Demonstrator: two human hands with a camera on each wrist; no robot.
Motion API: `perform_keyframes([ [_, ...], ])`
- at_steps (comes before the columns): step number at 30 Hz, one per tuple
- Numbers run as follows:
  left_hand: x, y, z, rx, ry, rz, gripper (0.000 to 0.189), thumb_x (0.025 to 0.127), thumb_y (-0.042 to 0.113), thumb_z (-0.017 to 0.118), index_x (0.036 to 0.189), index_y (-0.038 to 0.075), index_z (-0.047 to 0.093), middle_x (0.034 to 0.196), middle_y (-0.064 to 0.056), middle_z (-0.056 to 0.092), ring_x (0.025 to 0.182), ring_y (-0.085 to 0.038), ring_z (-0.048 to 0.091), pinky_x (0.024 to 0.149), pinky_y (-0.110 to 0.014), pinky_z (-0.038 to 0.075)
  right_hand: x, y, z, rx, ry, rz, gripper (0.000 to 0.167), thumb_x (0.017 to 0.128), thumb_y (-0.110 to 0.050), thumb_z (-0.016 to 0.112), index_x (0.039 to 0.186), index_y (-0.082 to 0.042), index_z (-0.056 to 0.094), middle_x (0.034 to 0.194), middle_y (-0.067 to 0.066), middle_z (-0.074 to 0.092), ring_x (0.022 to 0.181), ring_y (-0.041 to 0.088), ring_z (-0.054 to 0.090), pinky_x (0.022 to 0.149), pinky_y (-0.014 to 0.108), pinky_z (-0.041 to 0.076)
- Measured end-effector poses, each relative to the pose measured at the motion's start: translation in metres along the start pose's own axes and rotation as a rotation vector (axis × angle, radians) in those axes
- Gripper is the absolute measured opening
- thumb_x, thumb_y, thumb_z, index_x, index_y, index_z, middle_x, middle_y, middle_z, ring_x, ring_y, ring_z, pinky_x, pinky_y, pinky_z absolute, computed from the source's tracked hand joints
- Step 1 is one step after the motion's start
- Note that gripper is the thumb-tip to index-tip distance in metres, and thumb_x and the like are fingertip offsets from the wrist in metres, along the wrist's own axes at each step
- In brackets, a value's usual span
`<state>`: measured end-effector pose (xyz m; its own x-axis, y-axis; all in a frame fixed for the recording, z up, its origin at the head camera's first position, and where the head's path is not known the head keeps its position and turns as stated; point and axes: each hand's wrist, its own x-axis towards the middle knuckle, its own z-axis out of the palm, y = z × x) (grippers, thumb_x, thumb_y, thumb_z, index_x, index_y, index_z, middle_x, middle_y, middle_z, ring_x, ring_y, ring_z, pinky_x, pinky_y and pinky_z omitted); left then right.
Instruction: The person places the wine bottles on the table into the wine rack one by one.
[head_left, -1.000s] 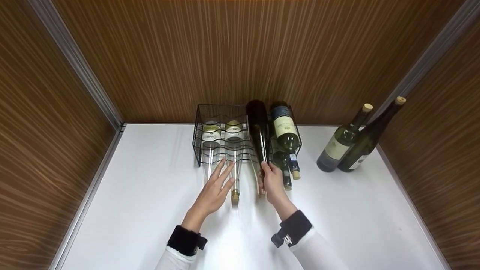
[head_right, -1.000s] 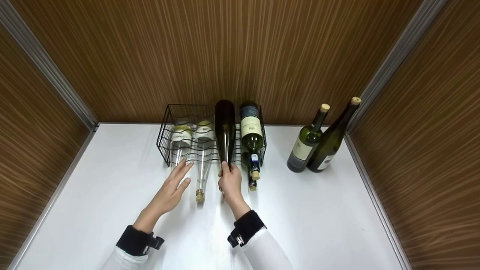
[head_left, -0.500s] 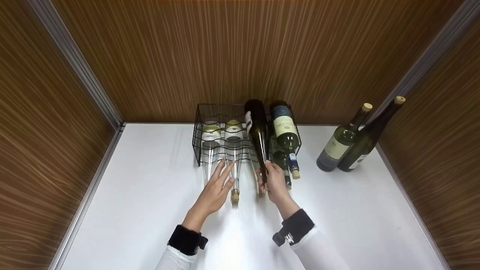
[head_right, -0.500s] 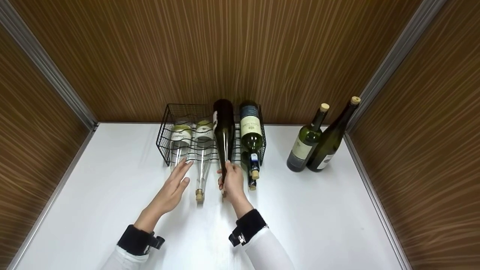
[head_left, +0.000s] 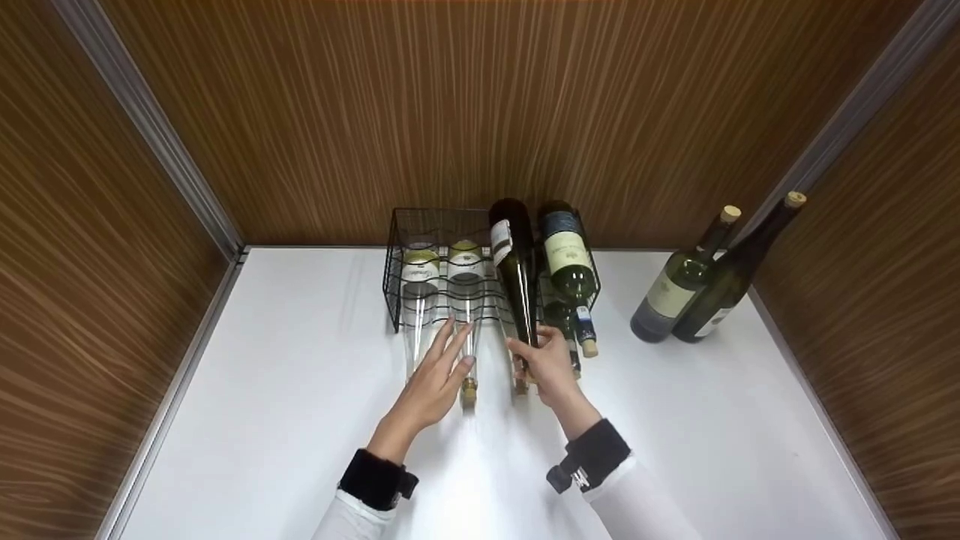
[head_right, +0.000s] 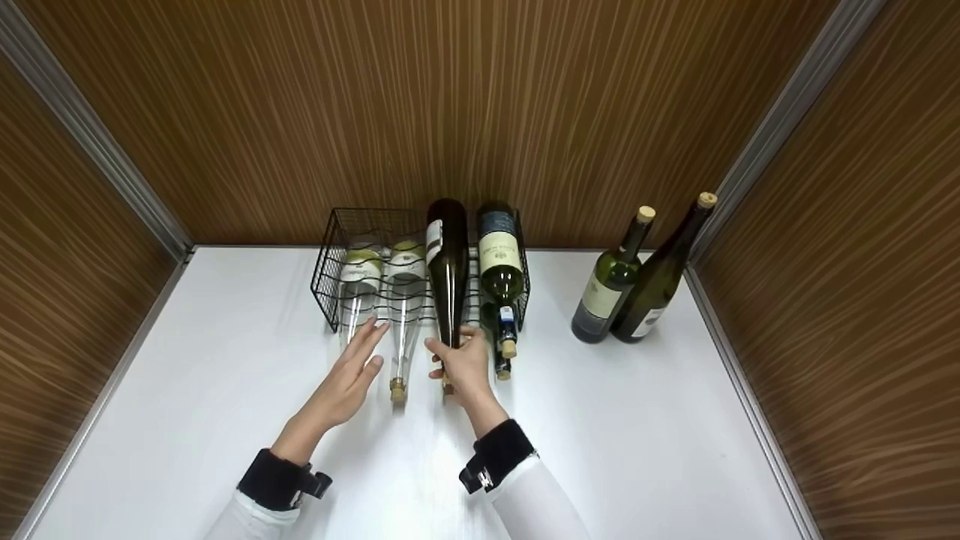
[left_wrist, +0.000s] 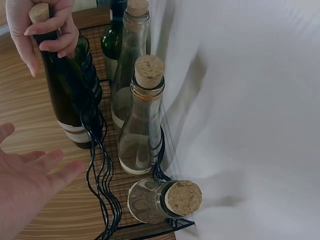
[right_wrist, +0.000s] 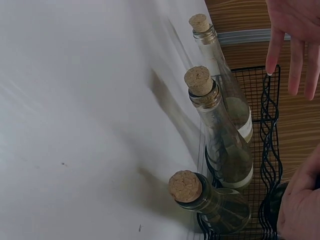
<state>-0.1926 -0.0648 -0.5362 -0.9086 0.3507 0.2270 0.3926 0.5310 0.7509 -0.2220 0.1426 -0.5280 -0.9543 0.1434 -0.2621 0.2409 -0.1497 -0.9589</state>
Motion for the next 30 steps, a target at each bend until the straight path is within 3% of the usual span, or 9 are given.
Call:
perform_keyframes([
  [4,0.0,0.0006,0.0018,-0.001,-0.004,-0.004,0.054,0.107,0.042,0.033,0.157,0.024,0.026,0.164,-0.006,0.008,0.141,-0.043,0.026,0.101,-0.068,0.032,-0.0044,-0.0037,-0.0002,-0.009,0.013,0.006,0.05,0.088,-0.003,0.07,0.124,0.004,0.036,0.099,0.017,0.055,0.069,0.016,0.061,0.051,0.028,0.057],
  [10,-0.0008,-0.0008,0.0027,-0.005,0.001,0.004,0.053,0.107,0.041,0.034,0.157,0.026,0.026,0.163,-0.007,0.01,0.141,-0.041,0.026,0.101,-0.067,0.034,-0.0019,-0.0003,-0.003,0.028,0.017,-0.007,0.038,0.093,-0.007,0.065,0.121,0.005,0.042,0.098,0.018,0.059,0.067,0.017,0.063,0.051,0.03,0.057],
  [17,-0.0019,-0.0001,0.0032,-0.007,-0.008,0.009,0.054,0.107,0.042,0.033,0.157,0.025,0.025,0.163,-0.01,0.009,0.14,-0.042,0.029,0.101,-0.066,0.035,-0.0033,0.0015,-0.0039,-0.024,-0.003,0.0,0.032,0.098,-0.019,0.06,0.119,0.004,0.053,0.1,0.015,0.061,0.071,0.02,0.063,0.051,0.03,0.056],
  [19,-0.0022,0.0004,0.0029,-0.007,-0.008,0.008,0.054,0.107,0.042,0.033,0.157,0.025,0.025,0.163,-0.009,0.009,0.14,-0.042,0.029,0.1,-0.067,0.035,-0.0033,0.002,-0.0043,-0.071,-0.002,0.014,0.036,0.099,-0.023,0.058,0.123,0.004,0.054,0.107,0.016,0.06,0.08,0.027,0.064,0.059,0.036,0.059],
  [21,-0.0023,0.0007,0.0027,-0.006,-0.006,0.008,0.053,0.107,0.042,0.033,0.157,0.026,0.025,0.163,-0.009,0.009,0.139,-0.043,0.029,0.099,-0.069,0.035,-0.0038,0.0016,-0.0045,-0.131,0.005,0.026,0.043,0.1,-0.028,0.057,0.131,0.003,0.052,0.118,0.019,0.058,0.101,0.032,0.062,0.078,0.043,0.058],
  [23,-0.0023,0.0008,0.0025,-0.007,-0.003,0.008,0.053,0.107,0.041,0.034,0.157,0.027,0.024,0.164,-0.008,0.009,0.139,-0.043,0.029,0.098,-0.07,0.035,-0.0041,0.001,-0.0043,-0.178,0.002,0.03,0.051,0.101,-0.031,0.056,0.138,0.004,0.048,0.13,0.022,0.053,0.12,0.037,0.052,0.096,0.05,0.048],
  [25,-0.0022,0.0007,0.0026,-0.006,-0.005,0.005,0.053,0.107,0.042,0.033,0.157,0.028,0.024,0.164,-0.007,0.008,0.14,-0.043,0.029,0.097,-0.07,0.035,-0.0048,0.0,-0.0036,-0.2,-0.005,0.032,0.057,0.101,-0.032,0.055,0.142,0.006,0.043,0.139,0.024,0.048,0.132,0.037,0.041,0.107,0.053,0.037],
  [27,-0.0022,0.0004,0.0027,-0.011,-0.007,0.006,0.053,0.107,0.041,0.034,0.157,0.028,0.024,0.164,-0.007,0.008,0.14,-0.043,0.029,0.098,-0.07,0.035,-0.0052,-0.0007,-0.0025,-0.206,-0.016,0.022,0.057,0.101,-0.031,0.054,0.142,0.008,0.042,0.141,0.025,0.046,0.135,0.037,0.038,0.11,0.053,0.033],
  [30,-0.0023,-0.0005,0.0032,-0.014,-0.007,0.005,0.053,0.107,0.041,0.034,0.157,0.028,0.024,0.164,-0.007,0.008,0.139,-0.044,0.029,0.098,-0.07,0.035,-0.005,-0.0007,-0.0003,-0.216,-0.019,-0.004,0.051,0.101,-0.029,0.054,0.137,0.008,0.049,0.134,0.025,0.052,0.124,0.032,0.049,0.105,0.046,0.04],
])
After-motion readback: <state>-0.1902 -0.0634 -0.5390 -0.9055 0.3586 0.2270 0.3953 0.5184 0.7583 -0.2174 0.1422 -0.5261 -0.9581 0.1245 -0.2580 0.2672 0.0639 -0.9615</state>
